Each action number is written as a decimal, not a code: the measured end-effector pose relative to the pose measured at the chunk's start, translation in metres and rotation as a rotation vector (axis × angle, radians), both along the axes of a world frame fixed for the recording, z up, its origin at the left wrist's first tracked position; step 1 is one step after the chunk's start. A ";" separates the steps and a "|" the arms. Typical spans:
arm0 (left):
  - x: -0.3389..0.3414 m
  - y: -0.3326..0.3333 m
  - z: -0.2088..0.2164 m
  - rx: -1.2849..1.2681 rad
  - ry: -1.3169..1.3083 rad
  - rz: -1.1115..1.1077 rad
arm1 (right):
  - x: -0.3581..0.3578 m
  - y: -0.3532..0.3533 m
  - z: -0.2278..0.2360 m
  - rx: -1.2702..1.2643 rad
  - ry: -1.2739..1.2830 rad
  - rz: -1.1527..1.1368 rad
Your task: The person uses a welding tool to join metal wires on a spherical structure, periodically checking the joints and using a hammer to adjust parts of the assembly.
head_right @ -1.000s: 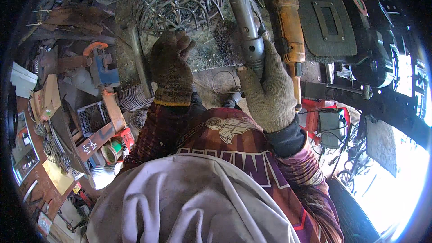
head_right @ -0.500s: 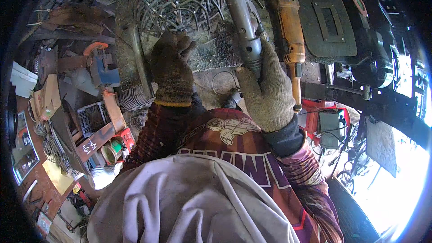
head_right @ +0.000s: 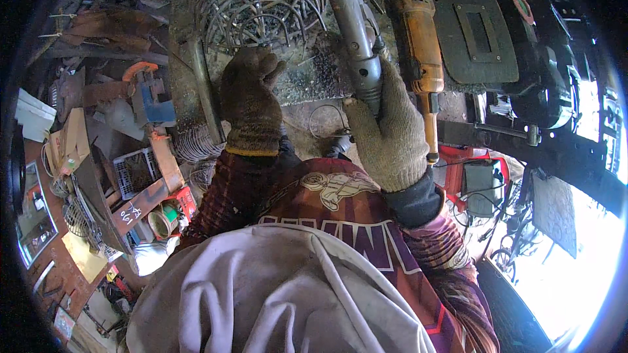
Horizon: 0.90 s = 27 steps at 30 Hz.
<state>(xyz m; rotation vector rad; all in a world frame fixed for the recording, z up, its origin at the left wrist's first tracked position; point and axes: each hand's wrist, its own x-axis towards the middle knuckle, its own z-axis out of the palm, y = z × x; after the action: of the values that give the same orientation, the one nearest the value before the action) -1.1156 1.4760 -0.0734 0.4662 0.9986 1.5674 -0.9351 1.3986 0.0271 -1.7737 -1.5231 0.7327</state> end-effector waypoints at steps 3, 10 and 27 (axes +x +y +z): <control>0.000 0.001 0.003 -0.027 0.040 -0.009 | -0.002 0.001 0.004 0.002 0.007 0.012; 0.001 0.001 0.009 -0.057 -0.002 0.002 | -0.003 0.002 0.005 -0.018 0.010 0.005; 0.001 0.001 0.012 -0.082 0.000 0.019 | -0.004 0.003 0.009 -0.012 0.037 0.001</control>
<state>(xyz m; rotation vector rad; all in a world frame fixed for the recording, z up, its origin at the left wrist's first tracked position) -1.1142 1.4768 -0.0610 0.4007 1.0658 1.5371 -0.9389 1.4012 0.0359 -1.7589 -1.4979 0.7722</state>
